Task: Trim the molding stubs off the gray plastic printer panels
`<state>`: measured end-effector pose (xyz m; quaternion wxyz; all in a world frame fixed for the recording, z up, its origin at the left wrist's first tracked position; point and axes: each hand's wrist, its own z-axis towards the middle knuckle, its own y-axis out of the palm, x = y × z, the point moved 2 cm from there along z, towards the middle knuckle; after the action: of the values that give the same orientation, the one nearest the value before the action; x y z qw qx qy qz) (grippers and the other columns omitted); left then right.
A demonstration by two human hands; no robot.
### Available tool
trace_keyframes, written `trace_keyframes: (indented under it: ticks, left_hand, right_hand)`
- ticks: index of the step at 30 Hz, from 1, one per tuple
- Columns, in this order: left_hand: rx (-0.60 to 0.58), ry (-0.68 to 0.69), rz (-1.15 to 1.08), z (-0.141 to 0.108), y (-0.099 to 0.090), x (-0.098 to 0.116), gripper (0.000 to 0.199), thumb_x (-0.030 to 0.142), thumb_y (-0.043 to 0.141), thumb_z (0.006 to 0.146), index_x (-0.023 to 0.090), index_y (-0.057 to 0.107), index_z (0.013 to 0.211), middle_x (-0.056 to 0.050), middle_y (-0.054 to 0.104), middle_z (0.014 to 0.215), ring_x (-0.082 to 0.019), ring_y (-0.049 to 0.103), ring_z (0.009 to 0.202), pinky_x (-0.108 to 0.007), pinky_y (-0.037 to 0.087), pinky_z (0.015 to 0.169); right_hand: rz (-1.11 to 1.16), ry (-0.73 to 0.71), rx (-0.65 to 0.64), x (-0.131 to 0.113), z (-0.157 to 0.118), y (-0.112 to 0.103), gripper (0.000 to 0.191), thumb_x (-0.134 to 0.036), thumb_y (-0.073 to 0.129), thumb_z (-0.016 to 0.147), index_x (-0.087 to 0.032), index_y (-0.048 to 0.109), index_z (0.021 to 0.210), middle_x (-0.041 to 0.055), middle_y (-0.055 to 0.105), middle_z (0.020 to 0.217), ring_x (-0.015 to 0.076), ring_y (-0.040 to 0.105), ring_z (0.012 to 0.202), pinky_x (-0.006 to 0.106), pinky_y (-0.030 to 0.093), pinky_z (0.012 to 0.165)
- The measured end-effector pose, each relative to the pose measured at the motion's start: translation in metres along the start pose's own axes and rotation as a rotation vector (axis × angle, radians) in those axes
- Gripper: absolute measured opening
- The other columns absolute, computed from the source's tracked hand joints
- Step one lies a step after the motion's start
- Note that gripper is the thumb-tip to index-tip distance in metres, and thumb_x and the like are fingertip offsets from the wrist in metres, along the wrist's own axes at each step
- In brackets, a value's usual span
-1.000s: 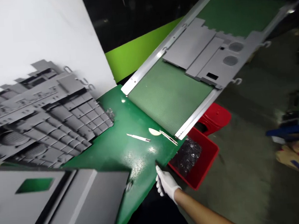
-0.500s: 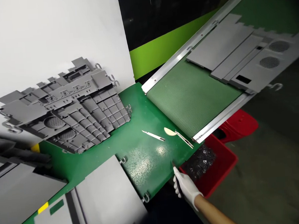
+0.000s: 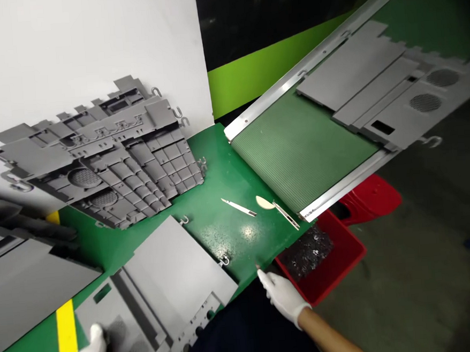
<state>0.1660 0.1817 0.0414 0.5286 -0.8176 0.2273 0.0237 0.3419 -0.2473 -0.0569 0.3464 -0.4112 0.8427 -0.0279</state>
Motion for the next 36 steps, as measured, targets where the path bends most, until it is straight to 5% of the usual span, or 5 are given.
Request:
trace_keyframes:
  ticks: [3, 6, 9, 13, 36]
  left_hand:
    - [0.182, -0.063, 0.000, 0.006, 0.001, 0.027, 0.055, 0.064, 0.026, 0.094, 0.026, 0.063, 0.081, -0.004, 0.075, 0.093, -0.030, 0.070, 0.096, -0.041, 0.058, 0.073]
    - [0.274, 0.581, -0.201, -0.020, -0.002, 0.112, 0.048, 0.058, 0.028, 0.097, 0.027, 0.066, 0.098, -0.005, 0.074, 0.110, -0.026, 0.067, 0.104, -0.040, 0.055, 0.091]
    - [0.032, 1.242, -0.116, -0.057, 0.008, 0.208, 0.052, 0.052, 0.026, 0.101, 0.024, 0.069, 0.103, -0.008, 0.073, 0.109, -0.024, 0.065, 0.105, -0.038, 0.044, 0.102]
    - [-0.294, 1.352, 0.254, -0.060, 0.033, 0.276, 0.061, 0.061, 0.030, 0.097, 0.020, 0.070, 0.075, -0.009, 0.071, 0.075, -0.023, 0.062, 0.074, -0.041, 0.040, 0.094]
    - [-0.498, 1.204, 0.142, -0.042, 0.055, 0.284, 0.046, 0.057, 0.043, 0.095, 0.023, 0.066, 0.074, 0.003, 0.069, 0.073, -0.013, 0.053, 0.069, -0.033, 0.028, 0.090]
  right_hand:
    - [-0.356, -0.194, -0.062, -0.024, 0.004, 0.001, 0.062, -0.069, 0.024, 0.098, -0.022, 0.060, 0.081, 0.0098, 0.071, 0.088, 0.0239, 0.066, 0.086, 0.033, 0.044, 0.077]
    - [-0.523, -0.244, -0.133, -0.040, 0.010, 0.015, 0.069, -0.069, 0.017, 0.098, -0.020, 0.066, 0.092, 0.0153, 0.073, 0.099, 0.0299, 0.069, 0.095, 0.038, 0.045, 0.080]
    - [-0.577, -0.260, -0.168, -0.048, 0.016, 0.032, 0.074, -0.069, 0.014, 0.097, -0.018, 0.068, 0.095, 0.0172, 0.074, 0.100, 0.0319, 0.070, 0.095, 0.040, 0.047, 0.079]
    - [-0.599, -0.267, -0.152, -0.053, 0.022, 0.042, 0.074, -0.068, 0.014, 0.098, -0.017, 0.069, 0.099, 0.0176, 0.074, 0.100, 0.0316, 0.071, 0.093, 0.040, 0.049, 0.078]
    - [-0.875, -0.471, -0.168, -0.073, 0.040, 0.032, 0.070, -0.061, 0.020, 0.100, -0.011, 0.069, 0.102, 0.0212, 0.073, 0.090, 0.0341, 0.072, 0.085, 0.045, 0.053, 0.075]
